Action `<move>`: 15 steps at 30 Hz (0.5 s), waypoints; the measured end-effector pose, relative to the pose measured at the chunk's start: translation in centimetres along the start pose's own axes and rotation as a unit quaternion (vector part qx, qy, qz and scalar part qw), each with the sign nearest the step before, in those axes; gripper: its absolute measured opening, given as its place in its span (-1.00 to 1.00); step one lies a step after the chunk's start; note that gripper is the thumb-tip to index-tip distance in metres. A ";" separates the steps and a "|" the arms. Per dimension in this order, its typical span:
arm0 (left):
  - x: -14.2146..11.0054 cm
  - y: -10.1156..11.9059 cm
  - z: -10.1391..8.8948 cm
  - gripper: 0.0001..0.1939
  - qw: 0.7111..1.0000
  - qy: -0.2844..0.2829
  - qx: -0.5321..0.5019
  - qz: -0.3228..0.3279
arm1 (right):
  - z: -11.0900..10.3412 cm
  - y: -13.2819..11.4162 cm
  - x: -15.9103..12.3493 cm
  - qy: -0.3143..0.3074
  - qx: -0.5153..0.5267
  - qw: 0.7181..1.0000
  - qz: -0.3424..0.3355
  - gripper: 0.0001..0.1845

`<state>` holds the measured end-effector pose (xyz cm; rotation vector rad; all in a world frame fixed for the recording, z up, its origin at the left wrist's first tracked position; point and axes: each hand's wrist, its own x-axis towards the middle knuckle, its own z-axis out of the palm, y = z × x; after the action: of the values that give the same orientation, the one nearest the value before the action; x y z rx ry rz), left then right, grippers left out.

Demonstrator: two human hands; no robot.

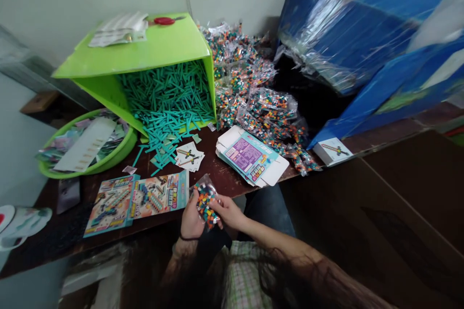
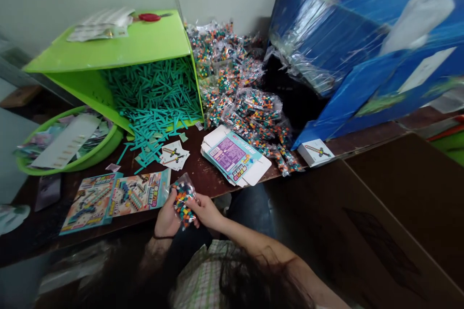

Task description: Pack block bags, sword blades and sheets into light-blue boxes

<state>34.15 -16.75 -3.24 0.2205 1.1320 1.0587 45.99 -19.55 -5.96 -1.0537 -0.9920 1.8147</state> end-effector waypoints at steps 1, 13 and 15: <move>-0.2 0.0 0.1 -0.68 1.000 -0.006 -0.013 -0.007 | -0.4 -0.3 -0.1 -0.006 -0.026 1.000 -0.008 -0.32; -1.6 -1.4 0.4 -0.89 0.989 0.027 0.022 -0.146 | -27.2 -22.1 2.7 0.527 -0.387 0.751 -0.092 -0.50; -1.6 -1.6 0.0 -0.75 0.987 -0.005 0.040 -0.156 | -30.4 -22.6 2.8 0.594 -0.389 0.703 -0.046 -0.55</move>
<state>35.04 -18.89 -3.26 0.1062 1.1575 0.7358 78.25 -1.59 2.99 -2.1796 -0.8572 0.2185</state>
